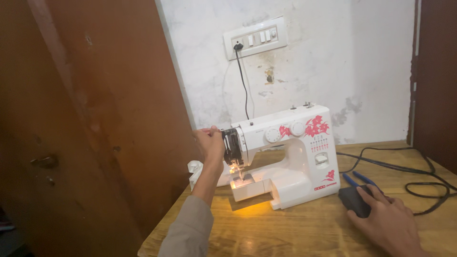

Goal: The person services a sewing machine on a wooden table. They turn the handwheel, open the bobbin area, remove the needle plate cover, and use a screwdriver to unscrew and adjust components under the needle plate, working on the machine's lower mechanism.

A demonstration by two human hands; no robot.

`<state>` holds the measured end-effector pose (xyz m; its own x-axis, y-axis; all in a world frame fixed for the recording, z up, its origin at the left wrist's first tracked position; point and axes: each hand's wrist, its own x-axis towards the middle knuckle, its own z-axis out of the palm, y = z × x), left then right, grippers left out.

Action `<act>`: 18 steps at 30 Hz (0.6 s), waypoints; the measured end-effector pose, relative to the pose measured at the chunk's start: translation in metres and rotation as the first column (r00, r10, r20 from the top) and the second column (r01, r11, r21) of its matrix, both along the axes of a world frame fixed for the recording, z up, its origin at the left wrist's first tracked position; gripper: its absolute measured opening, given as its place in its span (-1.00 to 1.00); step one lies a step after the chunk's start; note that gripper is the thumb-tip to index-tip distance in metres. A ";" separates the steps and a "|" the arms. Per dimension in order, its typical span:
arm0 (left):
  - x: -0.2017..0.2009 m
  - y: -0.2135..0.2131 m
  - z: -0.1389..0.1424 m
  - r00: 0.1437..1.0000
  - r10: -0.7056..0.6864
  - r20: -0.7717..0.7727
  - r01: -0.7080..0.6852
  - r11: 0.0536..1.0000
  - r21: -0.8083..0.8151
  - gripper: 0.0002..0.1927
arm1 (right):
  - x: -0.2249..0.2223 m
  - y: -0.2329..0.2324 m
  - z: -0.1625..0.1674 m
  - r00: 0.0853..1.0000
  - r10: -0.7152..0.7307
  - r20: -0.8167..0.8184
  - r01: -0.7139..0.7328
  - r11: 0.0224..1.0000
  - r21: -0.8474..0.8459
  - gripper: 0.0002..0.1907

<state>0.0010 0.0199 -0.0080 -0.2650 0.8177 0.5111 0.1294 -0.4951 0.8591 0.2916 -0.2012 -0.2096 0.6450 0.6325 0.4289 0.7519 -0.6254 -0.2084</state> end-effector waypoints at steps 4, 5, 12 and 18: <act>0.000 -0.001 0.001 0.999 -0.022 0.035 0.022 1.000 -0.012 -0.75 | 0.000 0.002 0.002 0.999 -0.027 -0.024 0.025 0.997 -0.073 -0.10; 0.001 -0.001 0.002 0.998 -0.033 0.052 0.033 0.999 -0.005 -0.75 | 0.000 0.003 0.002 0.999 -0.035 -0.017 0.034 0.997 -0.072 -0.10; 0.000 -0.004 0.002 0.989 -0.105 0.106 0.101 0.994 0.039 -0.77 | -0.004 -0.001 0.003 0.999 -0.039 0.011 0.040 0.996 -0.080 -0.11; -0.005 -0.011 0.003 0.996 -0.081 0.048 0.081 0.997 0.008 -0.77 | -0.007 -0.002 0.007 0.999 -0.050 0.011 0.051 0.995 -0.087 -0.10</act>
